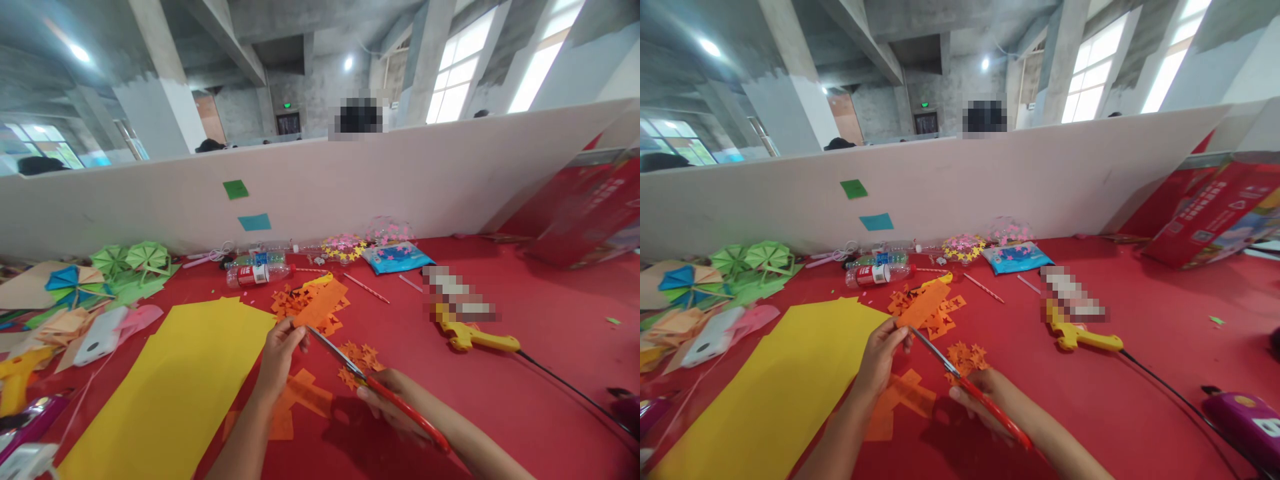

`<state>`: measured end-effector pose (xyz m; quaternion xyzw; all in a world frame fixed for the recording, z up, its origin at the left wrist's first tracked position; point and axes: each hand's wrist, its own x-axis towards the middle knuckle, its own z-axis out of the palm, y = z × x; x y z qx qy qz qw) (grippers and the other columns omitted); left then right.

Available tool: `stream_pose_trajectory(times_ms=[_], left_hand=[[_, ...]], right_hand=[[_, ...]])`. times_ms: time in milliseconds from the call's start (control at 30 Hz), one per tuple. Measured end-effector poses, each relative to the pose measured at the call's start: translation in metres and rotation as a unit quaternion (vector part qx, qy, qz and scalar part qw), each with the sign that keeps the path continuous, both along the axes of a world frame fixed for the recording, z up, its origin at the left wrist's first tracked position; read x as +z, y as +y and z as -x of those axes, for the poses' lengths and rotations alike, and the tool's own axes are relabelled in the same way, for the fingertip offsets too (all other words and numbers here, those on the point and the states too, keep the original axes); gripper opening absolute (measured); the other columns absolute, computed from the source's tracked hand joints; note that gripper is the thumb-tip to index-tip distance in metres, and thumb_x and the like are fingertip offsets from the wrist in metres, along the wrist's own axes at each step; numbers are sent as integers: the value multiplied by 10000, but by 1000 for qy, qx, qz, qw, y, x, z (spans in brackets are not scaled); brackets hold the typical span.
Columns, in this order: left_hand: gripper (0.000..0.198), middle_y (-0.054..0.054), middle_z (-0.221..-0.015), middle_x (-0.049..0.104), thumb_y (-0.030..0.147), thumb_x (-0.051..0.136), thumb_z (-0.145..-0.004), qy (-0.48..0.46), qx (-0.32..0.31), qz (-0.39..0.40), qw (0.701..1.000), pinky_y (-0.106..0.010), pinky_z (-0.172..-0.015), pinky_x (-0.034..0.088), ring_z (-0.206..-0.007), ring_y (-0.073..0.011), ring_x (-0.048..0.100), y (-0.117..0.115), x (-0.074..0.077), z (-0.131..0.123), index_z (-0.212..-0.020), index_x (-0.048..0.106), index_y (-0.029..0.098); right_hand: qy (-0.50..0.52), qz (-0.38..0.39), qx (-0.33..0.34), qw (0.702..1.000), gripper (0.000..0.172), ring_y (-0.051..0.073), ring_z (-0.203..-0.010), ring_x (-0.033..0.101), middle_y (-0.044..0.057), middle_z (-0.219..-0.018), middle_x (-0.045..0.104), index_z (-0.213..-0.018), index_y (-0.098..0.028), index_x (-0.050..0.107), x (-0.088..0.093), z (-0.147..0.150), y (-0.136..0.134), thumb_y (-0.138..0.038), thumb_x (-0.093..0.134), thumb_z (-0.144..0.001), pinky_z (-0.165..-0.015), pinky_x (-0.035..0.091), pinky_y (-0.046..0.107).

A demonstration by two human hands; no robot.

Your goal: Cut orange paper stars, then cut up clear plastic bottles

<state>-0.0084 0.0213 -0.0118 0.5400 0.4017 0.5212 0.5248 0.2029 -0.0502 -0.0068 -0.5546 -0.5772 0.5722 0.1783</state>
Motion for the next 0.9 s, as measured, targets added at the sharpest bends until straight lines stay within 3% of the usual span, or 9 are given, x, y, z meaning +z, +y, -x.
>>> stream_pose_trajectory(times_ms=[267,433,900], left_hand=[[209,30,-579,550,278,547,-810,-15,4,-1,1000,-235,-584,395,-563,-105,505,0,-1,0,-631,536,172],[214,32,-562,546,271,549,-802,-5,16,-8,1000,-228,-581,388,-543,-97,495,1,-2,0,-614,531,171],[214,26,-567,533,300,566,-789,8,8,-15,1000,-232,-575,385,-547,-107,482,-7,1,-8,-621,562,167]], right_hand=[[-9,-37,17,999,585,50,-325,335,-75,-421,360,-579,-183,454,5,-1,1,-751,496,-711,-310,249,169],[-28,-14,7,999,576,57,-321,365,-72,-417,385,-591,-188,456,4,1,1,-752,525,-680,-299,261,167],[68,-50,15,996,616,51,-321,337,-73,-392,379,-624,-175,493,2,6,-6,-780,435,-724,-326,229,171]])
